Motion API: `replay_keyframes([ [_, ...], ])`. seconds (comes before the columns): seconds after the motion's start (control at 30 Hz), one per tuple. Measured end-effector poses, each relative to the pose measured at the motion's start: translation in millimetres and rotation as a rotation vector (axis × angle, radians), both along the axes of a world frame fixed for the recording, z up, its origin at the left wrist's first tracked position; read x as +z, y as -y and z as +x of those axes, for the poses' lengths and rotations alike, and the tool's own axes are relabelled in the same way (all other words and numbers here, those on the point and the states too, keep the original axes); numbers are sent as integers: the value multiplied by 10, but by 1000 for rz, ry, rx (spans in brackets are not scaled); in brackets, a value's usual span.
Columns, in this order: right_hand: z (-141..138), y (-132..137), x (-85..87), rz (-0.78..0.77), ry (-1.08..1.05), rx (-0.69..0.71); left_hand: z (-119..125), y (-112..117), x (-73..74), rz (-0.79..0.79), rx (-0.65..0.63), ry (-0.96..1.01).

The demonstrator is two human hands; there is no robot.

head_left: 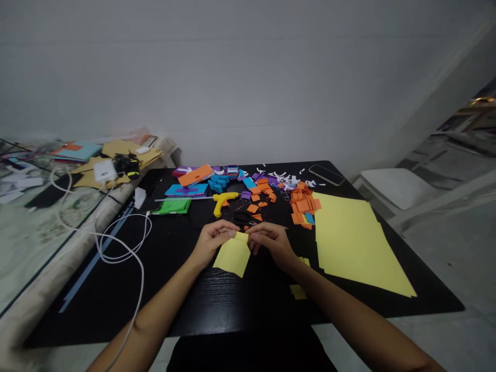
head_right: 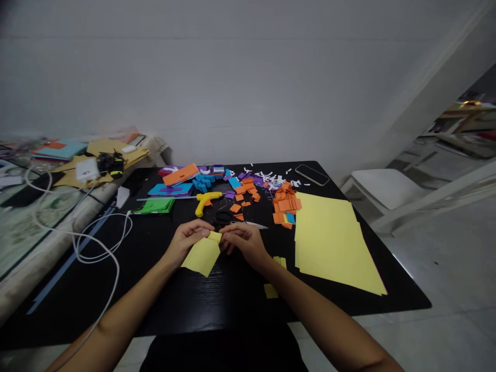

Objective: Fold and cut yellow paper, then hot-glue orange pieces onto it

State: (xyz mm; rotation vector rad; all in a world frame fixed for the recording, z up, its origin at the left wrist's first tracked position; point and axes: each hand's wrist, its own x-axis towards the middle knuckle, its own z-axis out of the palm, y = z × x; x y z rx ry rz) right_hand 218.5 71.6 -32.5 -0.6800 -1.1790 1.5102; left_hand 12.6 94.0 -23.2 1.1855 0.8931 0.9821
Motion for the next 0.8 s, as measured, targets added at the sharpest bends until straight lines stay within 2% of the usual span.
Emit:
replay_keyframes([
  [0.27,23,44,5,-4,-51,141,-6,17,32,-134,-71,75],
  [0.43,-7,34,7,39,47,3,5,-11,-7,-60,-28,48],
  [0.6,-67,-34,-94,13,204,-177,66,-9,-56,92,4,-109],
  [0.8,-71,-128,-213,-48,222,-191,100,-23,-189,214,62,-213],
])
